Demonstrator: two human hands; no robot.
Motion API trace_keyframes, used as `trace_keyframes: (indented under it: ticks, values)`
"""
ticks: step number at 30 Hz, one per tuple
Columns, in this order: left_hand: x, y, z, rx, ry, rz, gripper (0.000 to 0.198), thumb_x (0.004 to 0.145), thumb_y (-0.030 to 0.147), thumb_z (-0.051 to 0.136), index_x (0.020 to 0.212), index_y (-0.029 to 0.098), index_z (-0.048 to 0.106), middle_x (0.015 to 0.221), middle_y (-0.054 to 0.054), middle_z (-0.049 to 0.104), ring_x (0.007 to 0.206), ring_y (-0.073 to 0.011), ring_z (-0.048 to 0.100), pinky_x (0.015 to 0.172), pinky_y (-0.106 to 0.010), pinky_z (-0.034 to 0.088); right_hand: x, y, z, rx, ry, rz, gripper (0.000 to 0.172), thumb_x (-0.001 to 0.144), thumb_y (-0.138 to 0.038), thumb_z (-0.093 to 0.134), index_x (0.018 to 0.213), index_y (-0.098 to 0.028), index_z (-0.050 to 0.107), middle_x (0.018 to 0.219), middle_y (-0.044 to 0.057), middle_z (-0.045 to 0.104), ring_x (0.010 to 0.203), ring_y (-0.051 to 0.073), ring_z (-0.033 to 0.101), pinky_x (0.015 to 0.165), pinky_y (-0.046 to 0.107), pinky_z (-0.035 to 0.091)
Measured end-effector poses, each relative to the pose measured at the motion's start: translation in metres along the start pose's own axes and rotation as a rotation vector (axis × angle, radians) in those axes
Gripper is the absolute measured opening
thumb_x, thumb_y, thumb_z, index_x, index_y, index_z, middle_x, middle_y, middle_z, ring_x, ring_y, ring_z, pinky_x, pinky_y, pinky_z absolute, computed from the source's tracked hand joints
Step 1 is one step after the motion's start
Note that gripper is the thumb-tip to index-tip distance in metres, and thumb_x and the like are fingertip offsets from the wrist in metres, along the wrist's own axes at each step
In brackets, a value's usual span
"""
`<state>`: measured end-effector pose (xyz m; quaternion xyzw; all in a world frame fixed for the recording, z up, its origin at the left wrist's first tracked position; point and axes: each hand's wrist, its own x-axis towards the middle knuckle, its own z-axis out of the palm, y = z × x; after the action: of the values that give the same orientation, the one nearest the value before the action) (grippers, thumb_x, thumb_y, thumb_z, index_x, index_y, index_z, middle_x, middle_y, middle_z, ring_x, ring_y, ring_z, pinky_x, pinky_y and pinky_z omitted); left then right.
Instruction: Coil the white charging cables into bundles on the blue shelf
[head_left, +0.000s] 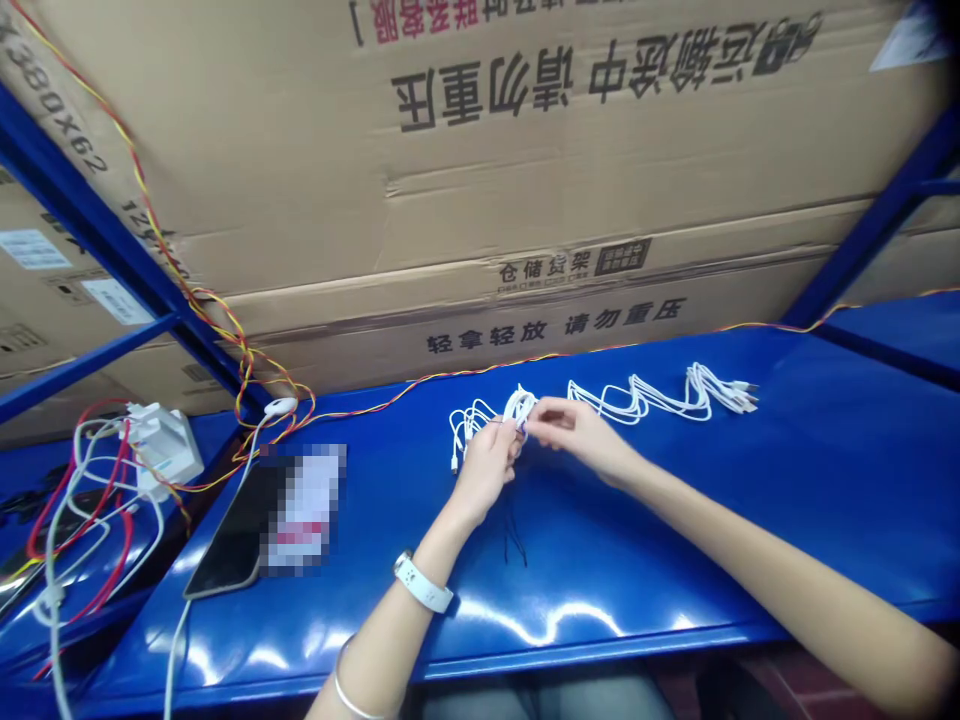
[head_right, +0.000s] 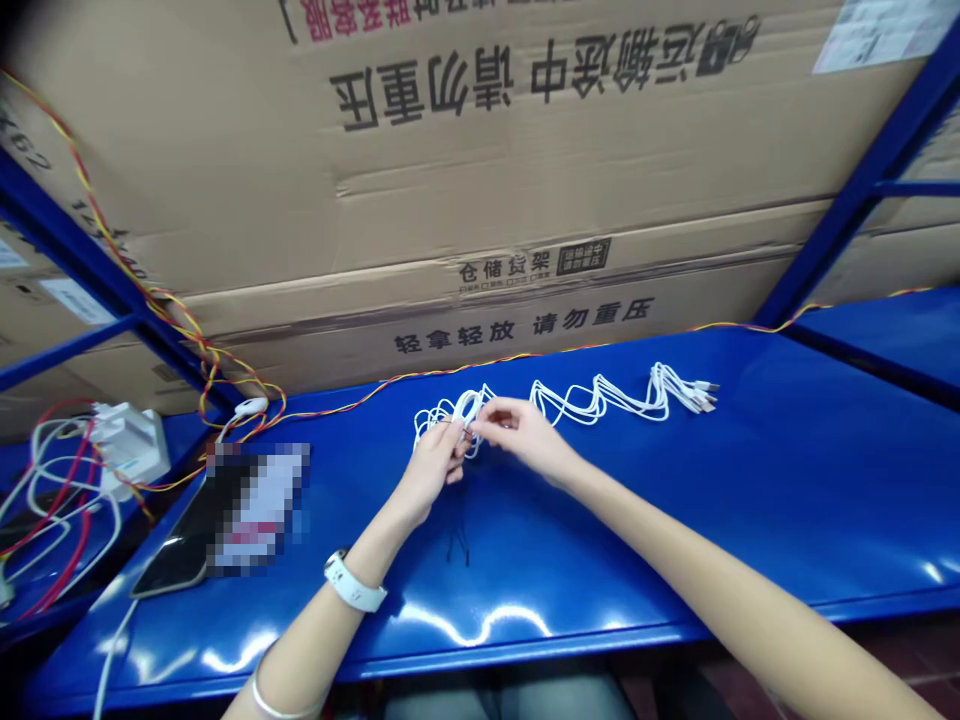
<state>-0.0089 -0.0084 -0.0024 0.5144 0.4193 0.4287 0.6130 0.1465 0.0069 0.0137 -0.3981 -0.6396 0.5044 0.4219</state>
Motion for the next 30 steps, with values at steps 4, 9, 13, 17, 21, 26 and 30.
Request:
trace_keyframes:
  ticks: [4, 9, 13, 17, 21, 26, 30]
  values:
    - [-0.009, 0.014, -0.002, -0.208, -0.307, -0.036, 0.031, 0.084, 0.048, 0.048, 0.082, 0.016, 0.045, 0.060, 0.007, 0.027, 0.045, -0.0035, 0.017, 0.041, -0.016, 0.017, 0.001, -0.009, -0.016, 0.137, -0.081, 0.014, 0.021, 0.078, -0.033, 0.062, 0.095, -0.021, 0.059, 0.083, 0.000, 0.060, 0.065, 0.010, 0.052, 0.059, 0.024, 0.041]
    - [-0.016, 0.018, 0.000, -0.205, -0.528, -0.151, 0.034, 0.083, 0.048, 0.049, 0.075, 0.016, 0.043, 0.059, 0.007, 0.022, 0.046, -0.0037, 0.012, 0.041, -0.017, 0.013, 0.000, -0.014, -0.016, -0.093, -0.306, -0.179, 0.030, 0.084, -0.035, 0.055, 0.110, -0.021, 0.062, 0.113, 0.006, 0.057, 0.105, 0.019, 0.052, 0.093, 0.035, 0.039]
    - [-0.018, 0.018, 0.001, -0.198, -0.578, -0.160, 0.032, 0.084, 0.046, 0.049, 0.075, 0.016, 0.043, 0.059, 0.007, 0.023, 0.047, -0.0042, 0.012, 0.041, -0.018, 0.012, 0.002, -0.016, -0.019, -0.186, -0.379, -0.273, 0.024, 0.085, -0.037, 0.054, 0.092, -0.017, 0.064, 0.116, 0.009, 0.057, 0.110, 0.022, 0.051, 0.096, 0.037, 0.037]
    - [-0.018, 0.020, 0.001, -0.189, -0.569, -0.134, 0.033, 0.084, 0.046, 0.049, 0.075, 0.016, 0.043, 0.058, 0.007, 0.023, 0.046, -0.0042, 0.013, 0.041, -0.018, 0.012, 0.001, -0.017, -0.023, -0.234, -0.346, -0.223, 0.024, 0.084, -0.037, 0.053, 0.088, -0.015, 0.061, 0.092, 0.007, 0.064, 0.087, 0.019, 0.059, 0.080, 0.033, 0.045]
    - [-0.017, 0.020, 0.001, -0.184, -0.457, -0.091, 0.036, 0.083, 0.050, 0.050, 0.074, 0.016, 0.042, 0.057, 0.007, 0.023, 0.046, -0.0038, 0.013, 0.042, -0.018, 0.012, -0.002, -0.019, -0.021, -0.375, -0.199, -0.255, 0.019, 0.085, -0.032, 0.050, 0.083, -0.016, 0.061, 0.080, 0.004, 0.064, 0.072, 0.016, 0.058, 0.068, 0.028, 0.045]
    - [-0.013, 0.018, -0.001, -0.148, -0.328, -0.012, 0.036, 0.082, 0.051, 0.051, 0.074, 0.016, 0.043, 0.056, 0.008, 0.024, 0.046, -0.0037, 0.015, 0.041, -0.017, 0.013, -0.006, -0.017, -0.013, -0.625, -0.097, -0.356, 0.019, 0.086, -0.023, 0.044, 0.075, -0.019, 0.058, 0.062, 0.000, 0.059, 0.056, 0.013, 0.052, 0.058, 0.026, 0.039]
    - [-0.011, 0.016, -0.003, -0.163, -0.305, 0.021, 0.033, 0.084, 0.048, 0.049, 0.077, 0.017, 0.043, 0.056, 0.008, 0.021, 0.045, -0.0032, 0.014, 0.041, -0.017, 0.013, -0.006, -0.011, -0.010, -0.851, -0.049, -0.492, 0.019, 0.089, -0.022, 0.040, 0.082, -0.016, 0.057, 0.069, 0.005, 0.060, 0.060, 0.015, 0.052, 0.058, 0.026, 0.038]
